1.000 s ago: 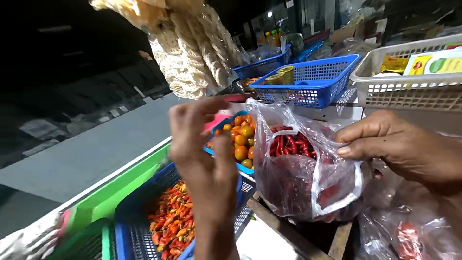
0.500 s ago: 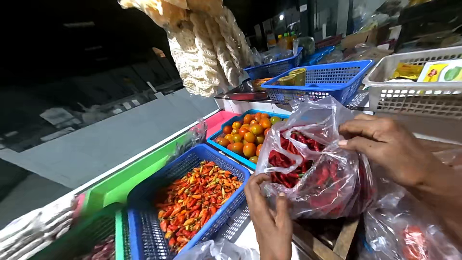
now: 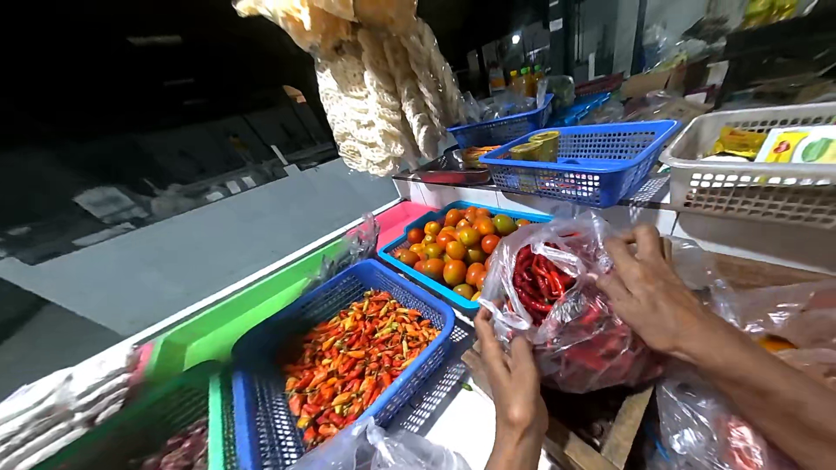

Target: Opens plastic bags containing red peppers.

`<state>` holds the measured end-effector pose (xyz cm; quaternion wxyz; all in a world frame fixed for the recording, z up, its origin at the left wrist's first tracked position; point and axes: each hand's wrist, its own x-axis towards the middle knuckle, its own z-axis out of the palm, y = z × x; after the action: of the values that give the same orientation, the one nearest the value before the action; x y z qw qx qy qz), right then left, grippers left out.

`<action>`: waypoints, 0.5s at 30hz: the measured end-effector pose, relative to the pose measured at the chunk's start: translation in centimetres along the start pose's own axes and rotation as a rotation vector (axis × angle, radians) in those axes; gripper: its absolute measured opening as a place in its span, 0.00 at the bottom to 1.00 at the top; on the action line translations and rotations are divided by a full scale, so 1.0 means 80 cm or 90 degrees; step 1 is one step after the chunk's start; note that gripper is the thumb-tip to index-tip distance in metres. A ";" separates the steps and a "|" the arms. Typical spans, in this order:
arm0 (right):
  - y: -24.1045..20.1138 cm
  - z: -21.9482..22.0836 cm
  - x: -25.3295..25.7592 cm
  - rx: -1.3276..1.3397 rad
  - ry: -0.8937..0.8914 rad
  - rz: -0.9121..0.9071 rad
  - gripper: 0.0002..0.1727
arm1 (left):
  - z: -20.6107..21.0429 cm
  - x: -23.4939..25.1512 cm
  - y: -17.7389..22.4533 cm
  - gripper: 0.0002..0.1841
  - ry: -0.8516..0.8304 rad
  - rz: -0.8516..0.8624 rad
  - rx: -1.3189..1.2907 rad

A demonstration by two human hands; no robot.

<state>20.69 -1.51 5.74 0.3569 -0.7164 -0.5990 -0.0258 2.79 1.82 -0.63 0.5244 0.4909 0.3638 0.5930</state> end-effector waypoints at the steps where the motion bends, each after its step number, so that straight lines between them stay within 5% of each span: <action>1: 0.001 -0.005 0.002 0.043 -0.014 0.013 0.22 | -0.003 0.003 0.000 0.30 -0.007 0.013 -0.004; 4: -0.003 -0.019 0.002 0.170 0.014 0.014 0.09 | -0.017 0.019 0.013 0.31 -0.080 0.052 0.013; 10: -0.044 -0.035 -0.026 0.088 -0.084 -0.158 0.08 | -0.060 0.067 0.023 0.34 -0.305 0.066 0.054; 15: -0.032 -0.038 -0.018 0.127 -0.141 -0.167 0.02 | -0.058 0.052 0.006 0.34 -0.290 0.122 0.046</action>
<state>19.22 -4.27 8.56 0.3517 -0.5917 -0.7223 0.0662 -1.66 6.21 -0.54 0.5167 0.6626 0.2088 0.5004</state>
